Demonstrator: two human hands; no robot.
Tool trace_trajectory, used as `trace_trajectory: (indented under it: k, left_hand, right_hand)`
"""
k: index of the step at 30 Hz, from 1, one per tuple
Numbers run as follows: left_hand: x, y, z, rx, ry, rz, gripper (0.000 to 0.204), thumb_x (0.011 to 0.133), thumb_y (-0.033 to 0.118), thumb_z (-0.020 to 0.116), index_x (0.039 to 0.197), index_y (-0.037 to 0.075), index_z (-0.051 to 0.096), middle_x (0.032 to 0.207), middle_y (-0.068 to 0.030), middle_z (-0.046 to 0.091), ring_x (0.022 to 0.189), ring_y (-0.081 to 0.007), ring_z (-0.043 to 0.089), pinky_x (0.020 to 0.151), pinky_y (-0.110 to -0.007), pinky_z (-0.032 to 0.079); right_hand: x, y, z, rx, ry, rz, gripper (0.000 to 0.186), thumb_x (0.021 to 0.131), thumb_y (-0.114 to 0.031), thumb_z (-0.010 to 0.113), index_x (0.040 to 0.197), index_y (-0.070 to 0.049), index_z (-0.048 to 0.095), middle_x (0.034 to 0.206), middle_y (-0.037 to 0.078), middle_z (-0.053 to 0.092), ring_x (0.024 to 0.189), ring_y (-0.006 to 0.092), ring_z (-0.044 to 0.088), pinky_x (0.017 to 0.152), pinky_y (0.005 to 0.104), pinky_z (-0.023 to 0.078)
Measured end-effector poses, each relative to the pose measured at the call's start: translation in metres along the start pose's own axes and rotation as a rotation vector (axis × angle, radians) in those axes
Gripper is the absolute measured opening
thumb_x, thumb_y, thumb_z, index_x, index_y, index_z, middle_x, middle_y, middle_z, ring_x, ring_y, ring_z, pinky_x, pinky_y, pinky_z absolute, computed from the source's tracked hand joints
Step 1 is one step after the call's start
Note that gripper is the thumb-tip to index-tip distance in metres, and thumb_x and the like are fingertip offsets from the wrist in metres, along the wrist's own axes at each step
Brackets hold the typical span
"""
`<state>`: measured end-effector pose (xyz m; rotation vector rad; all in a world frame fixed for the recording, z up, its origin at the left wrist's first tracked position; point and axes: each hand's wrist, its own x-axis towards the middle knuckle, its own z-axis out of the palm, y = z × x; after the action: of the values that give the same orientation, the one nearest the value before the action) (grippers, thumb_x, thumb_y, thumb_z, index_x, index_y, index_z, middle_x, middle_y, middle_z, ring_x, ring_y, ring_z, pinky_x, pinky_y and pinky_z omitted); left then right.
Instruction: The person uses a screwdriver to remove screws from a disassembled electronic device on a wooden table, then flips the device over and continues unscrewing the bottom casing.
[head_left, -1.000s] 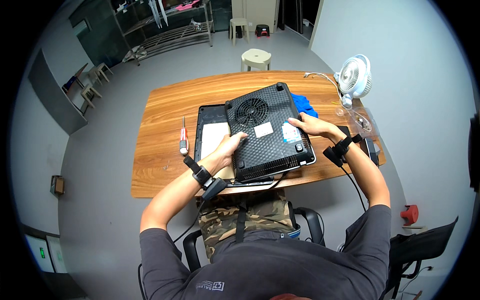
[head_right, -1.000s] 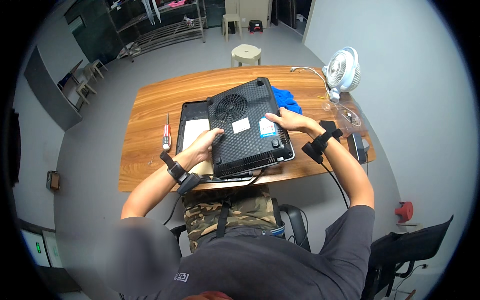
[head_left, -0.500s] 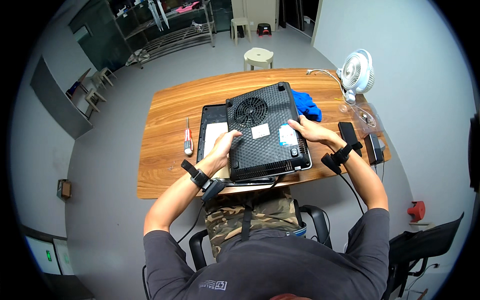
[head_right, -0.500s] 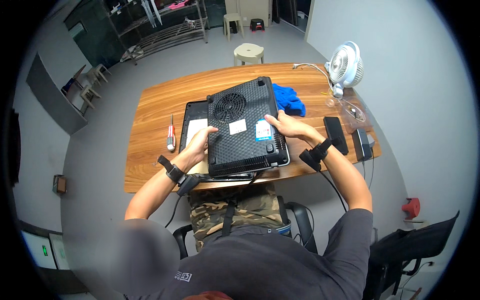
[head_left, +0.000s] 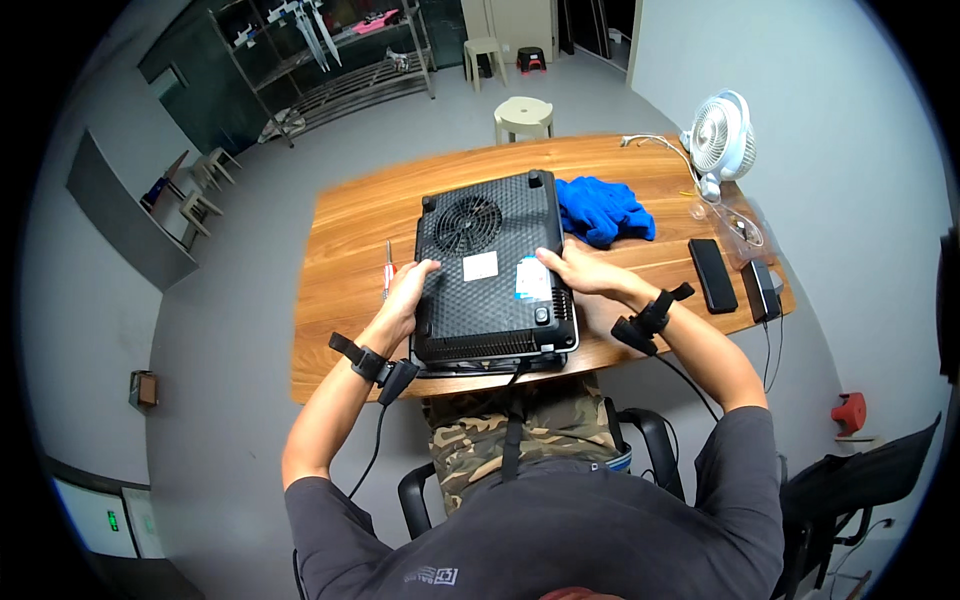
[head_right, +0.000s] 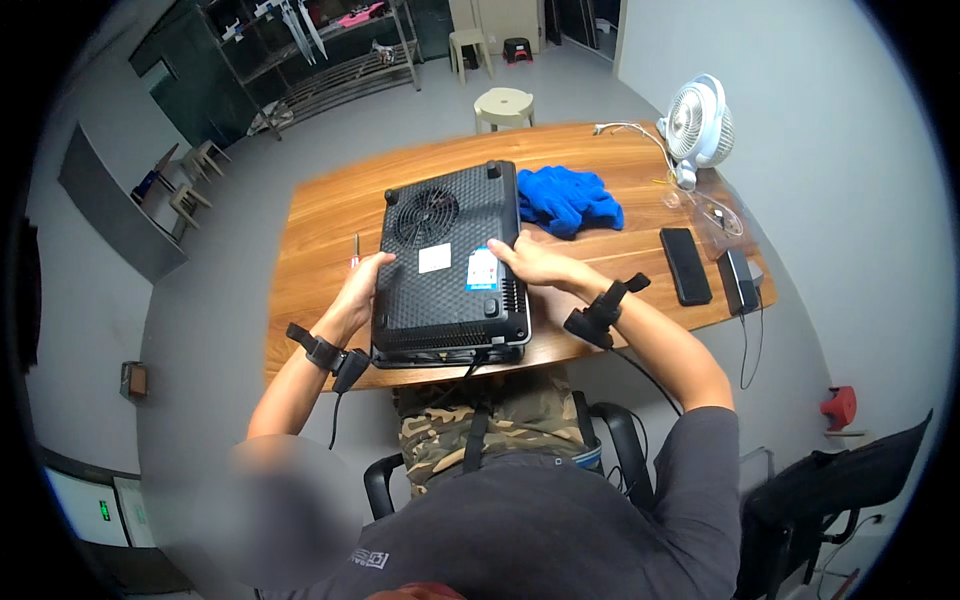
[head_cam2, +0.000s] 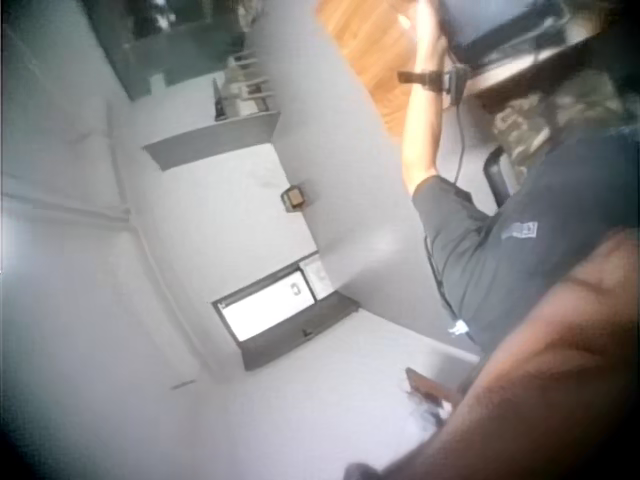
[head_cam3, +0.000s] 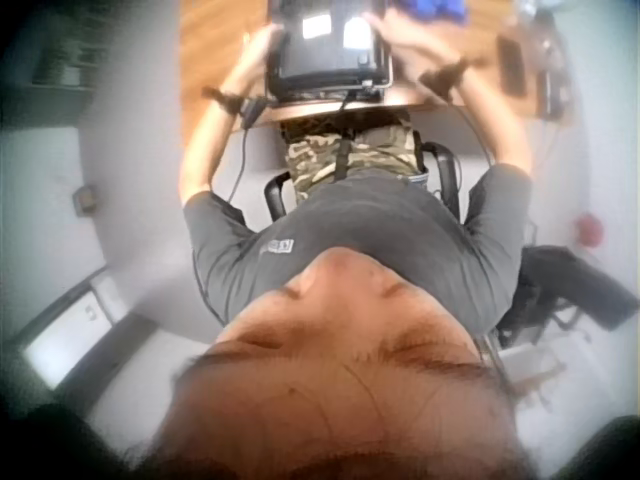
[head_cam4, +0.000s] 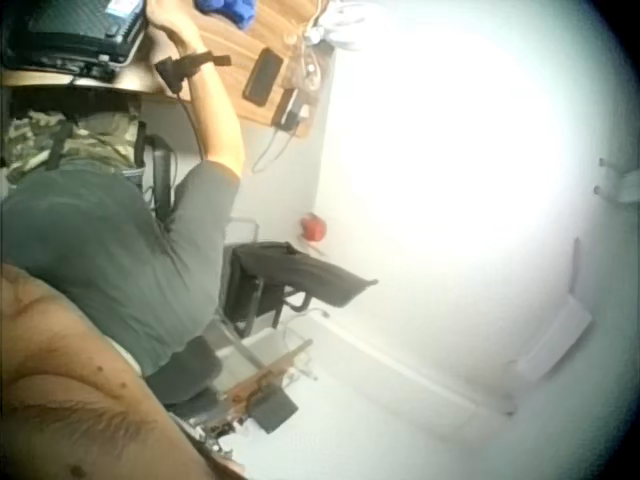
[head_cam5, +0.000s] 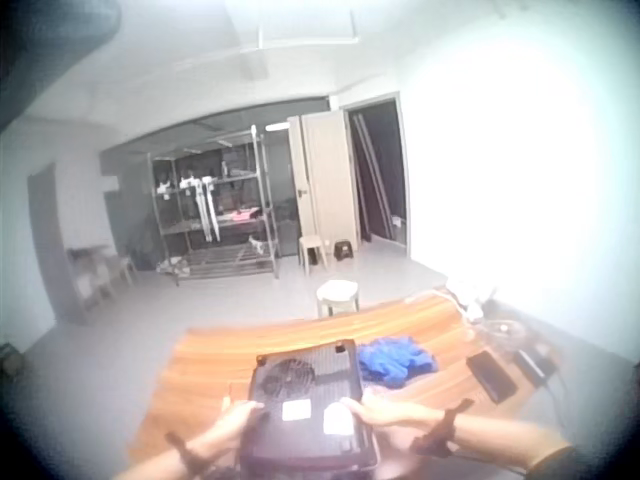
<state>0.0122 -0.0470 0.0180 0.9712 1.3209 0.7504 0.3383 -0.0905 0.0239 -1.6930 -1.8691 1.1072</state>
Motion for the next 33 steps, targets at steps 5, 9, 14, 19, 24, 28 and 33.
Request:
trace_trajectory:
  k: [5, 9, 14, 19, 24, 28, 33]
  left_hand:
    - [0.013, -0.012, -0.013, -0.052, 0.011, -0.015, 0.04, 0.093, 0.028, 0.065, 0.12, -0.002, 0.064, 0.104, -0.0122, 0.069, 0.092, -0.0211, 0.065, 0.081, -0.036, 0.053]
    - [0.008, -0.011, -0.013, 0.005, 0.021, 0.004, 0.042, 0.092, 0.026, 0.066, 0.12, -0.005, 0.061, 0.105, -0.0139, 0.07, 0.091, -0.0217, 0.067, 0.08, -0.035, 0.054]
    - [0.023, -0.026, -0.018, 0.044, 0.025, 0.022, 0.053, 0.089, 0.026, 0.067, 0.127, -0.009, 0.058, 0.113, -0.0183, 0.069, 0.098, -0.0244, 0.067, 0.085, -0.036, 0.053]
    - [0.025, -0.037, -0.018, 0.119, 0.069, 0.102, 0.073, 0.084, 0.023, 0.07, 0.141, -0.016, 0.046, 0.125, -0.0239, 0.067, 0.106, -0.0252, 0.067, 0.091, -0.033, 0.053]
    - [0.024, -0.041, -0.017, 0.265, 0.153, 0.097, 0.084, 0.083, 0.037, 0.069, 0.147, -0.011, 0.044, 0.138, -0.0271, 0.061, 0.124, -0.0315, 0.062, 0.106, -0.038, 0.046]
    - [0.004, -0.028, -0.016, 0.26, 0.134, 0.095, 0.065, 0.088, 0.025, 0.067, 0.14, -0.011, 0.051, 0.126, -0.0206, 0.066, 0.108, -0.0236, 0.066, 0.093, -0.033, 0.052]
    - [0.01, -0.039, -0.021, 0.321, 0.145, 0.081, 0.064, 0.088, 0.028, 0.067, 0.137, -0.01, 0.054, 0.119, -0.0188, 0.068, 0.104, -0.0217, 0.067, 0.091, -0.033, 0.053]
  right_hand:
    - [0.045, 0.05, 0.029, 0.154, -0.074, -0.067, 0.097, 0.103, -0.063, 0.044, 0.135, 0.028, 0.037, 0.135, 0.04, 0.054, 0.13, 0.0409, 0.055, 0.109, 0.041, 0.044]
    - [0.044, 0.048, 0.03, 0.215, -0.11, -0.037, 0.09, 0.104, -0.06, 0.046, 0.136, 0.025, 0.041, 0.135, 0.036, 0.057, 0.126, 0.0356, 0.058, 0.106, 0.0386, 0.047]
    - [0.043, 0.044, 0.032, 0.126, -0.046, -0.021, 0.086, 0.104, -0.059, 0.046, 0.133, 0.023, 0.047, 0.135, 0.037, 0.056, 0.128, 0.0406, 0.057, 0.108, 0.0418, 0.045]
    - [0.035, 0.04, 0.029, 0.206, -0.114, -0.074, 0.076, 0.106, -0.052, 0.048, 0.134, 0.018, 0.049, 0.13, 0.027, 0.062, 0.119, 0.0288, 0.06, 0.104, 0.0375, 0.047]
    - [0.012, 0.009, 0.022, 0.284, -0.155, -0.028, 0.068, 0.108, -0.048, 0.047, 0.138, 0.012, 0.047, 0.133, 0.02, 0.061, 0.124, 0.0233, 0.056, 0.108, 0.0363, 0.043]
    - [0.003, -0.006, 0.02, 0.292, -0.099, 0.007, 0.063, 0.109, -0.046, 0.046, 0.136, 0.012, 0.051, 0.127, 0.016, 0.064, 0.117, 0.0197, 0.058, 0.104, 0.0344, 0.045]
    - [0.005, -0.002, 0.021, 0.286, -0.149, -0.006, 0.062, 0.11, -0.046, 0.045, 0.129, 0.012, 0.056, 0.119, 0.013, 0.067, 0.109, 0.0177, 0.06, 0.099, 0.0332, 0.048]
